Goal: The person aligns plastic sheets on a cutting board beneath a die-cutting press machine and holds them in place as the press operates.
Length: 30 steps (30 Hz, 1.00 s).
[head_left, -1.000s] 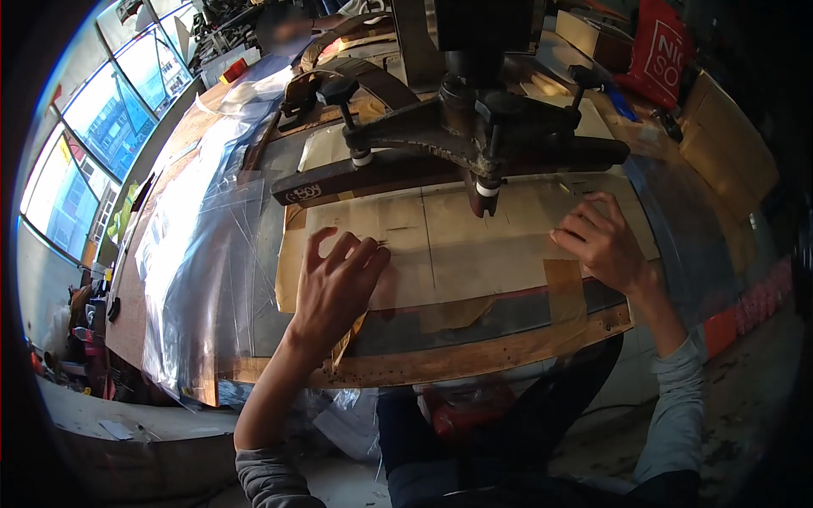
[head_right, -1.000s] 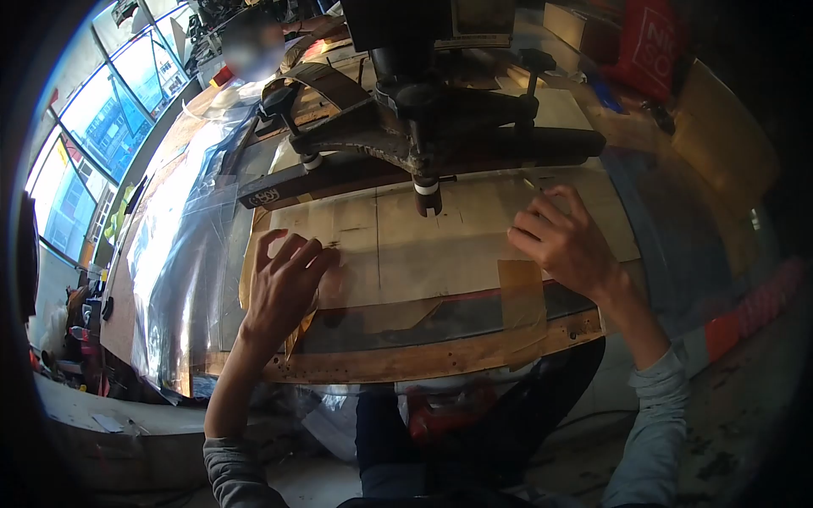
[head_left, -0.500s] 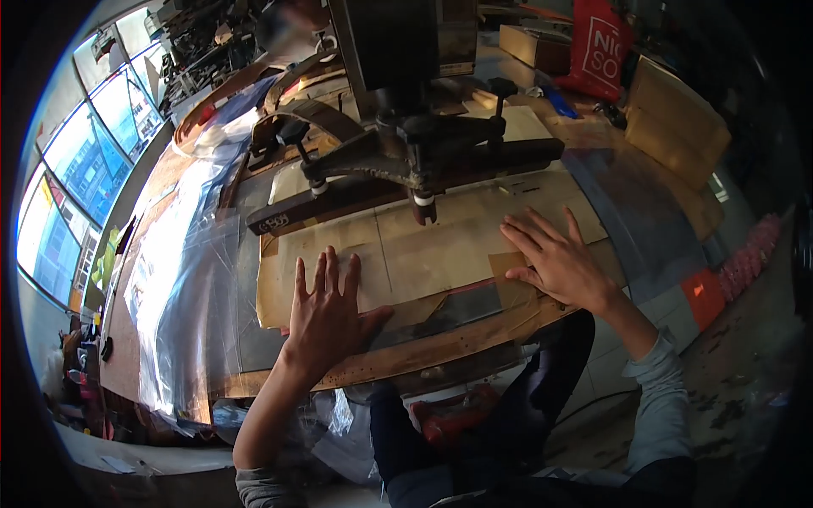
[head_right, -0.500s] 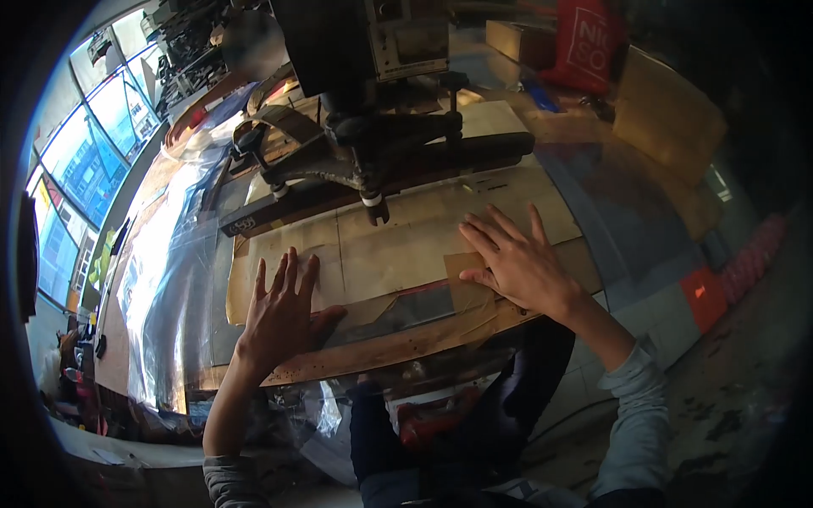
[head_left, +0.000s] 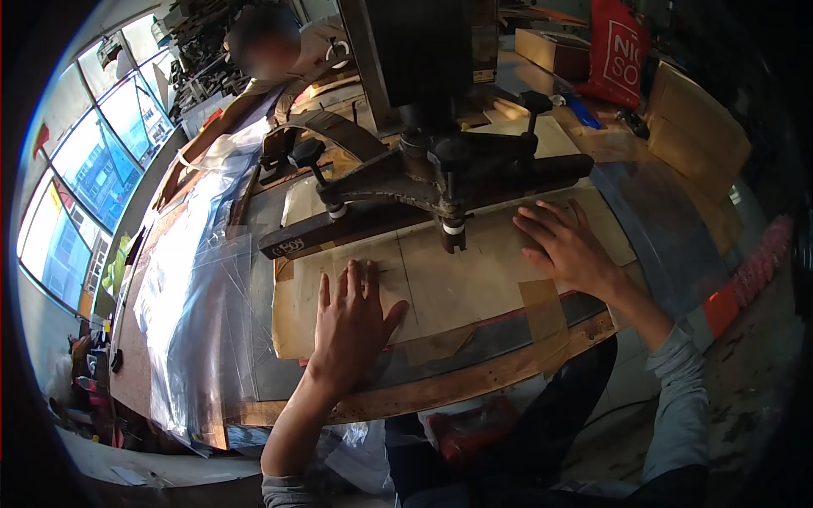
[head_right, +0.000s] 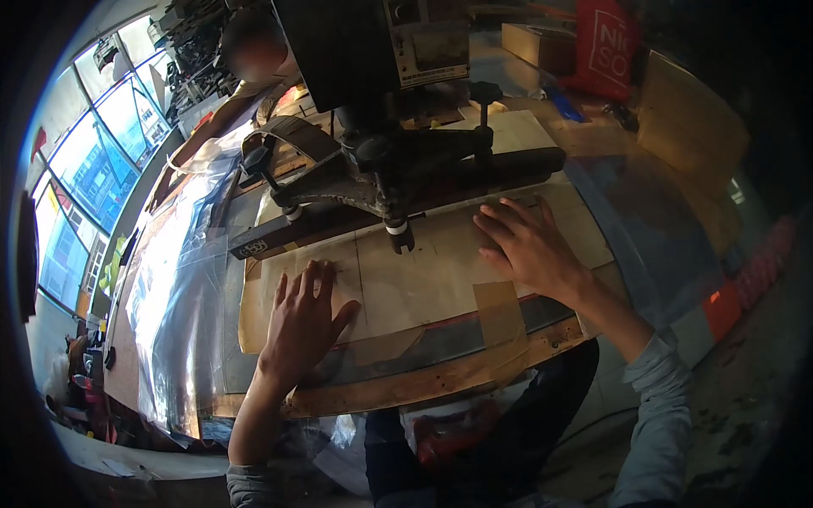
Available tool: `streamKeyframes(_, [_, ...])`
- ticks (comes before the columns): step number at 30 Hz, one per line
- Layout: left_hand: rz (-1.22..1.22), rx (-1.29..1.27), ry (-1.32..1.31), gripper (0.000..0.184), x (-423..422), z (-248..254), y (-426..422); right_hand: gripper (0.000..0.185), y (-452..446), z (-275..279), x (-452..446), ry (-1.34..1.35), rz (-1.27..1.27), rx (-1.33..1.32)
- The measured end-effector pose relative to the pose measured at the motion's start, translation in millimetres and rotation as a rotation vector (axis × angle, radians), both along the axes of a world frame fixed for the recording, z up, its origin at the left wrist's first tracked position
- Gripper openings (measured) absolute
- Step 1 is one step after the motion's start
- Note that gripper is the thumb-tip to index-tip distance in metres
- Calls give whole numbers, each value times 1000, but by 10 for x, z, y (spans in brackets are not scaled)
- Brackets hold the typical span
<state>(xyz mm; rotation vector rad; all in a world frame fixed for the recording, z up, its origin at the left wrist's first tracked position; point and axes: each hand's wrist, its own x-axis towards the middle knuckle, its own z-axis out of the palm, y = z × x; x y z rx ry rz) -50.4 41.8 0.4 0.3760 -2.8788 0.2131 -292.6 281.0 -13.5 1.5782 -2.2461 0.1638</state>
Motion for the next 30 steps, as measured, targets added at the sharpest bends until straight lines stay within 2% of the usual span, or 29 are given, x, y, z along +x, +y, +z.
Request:
streamKeyframes(6, [-11,176,40,65,-29,-21,-54,42,-62,-57,-50,44,-6,-69])
streamKeyframes(16, [-44,141,31,64,-20,-39,-76,34,-65,0,52,-33,-68,-193])
streamKeyframes(27, [-54,177,44,63,-40,-26,-111,27,-64,-18,-14,120,-72,-181])
streamKeyframes(30, [4,166,-42,66,-5,82,-24,26,-82,-43,-3,121,-49,-189])
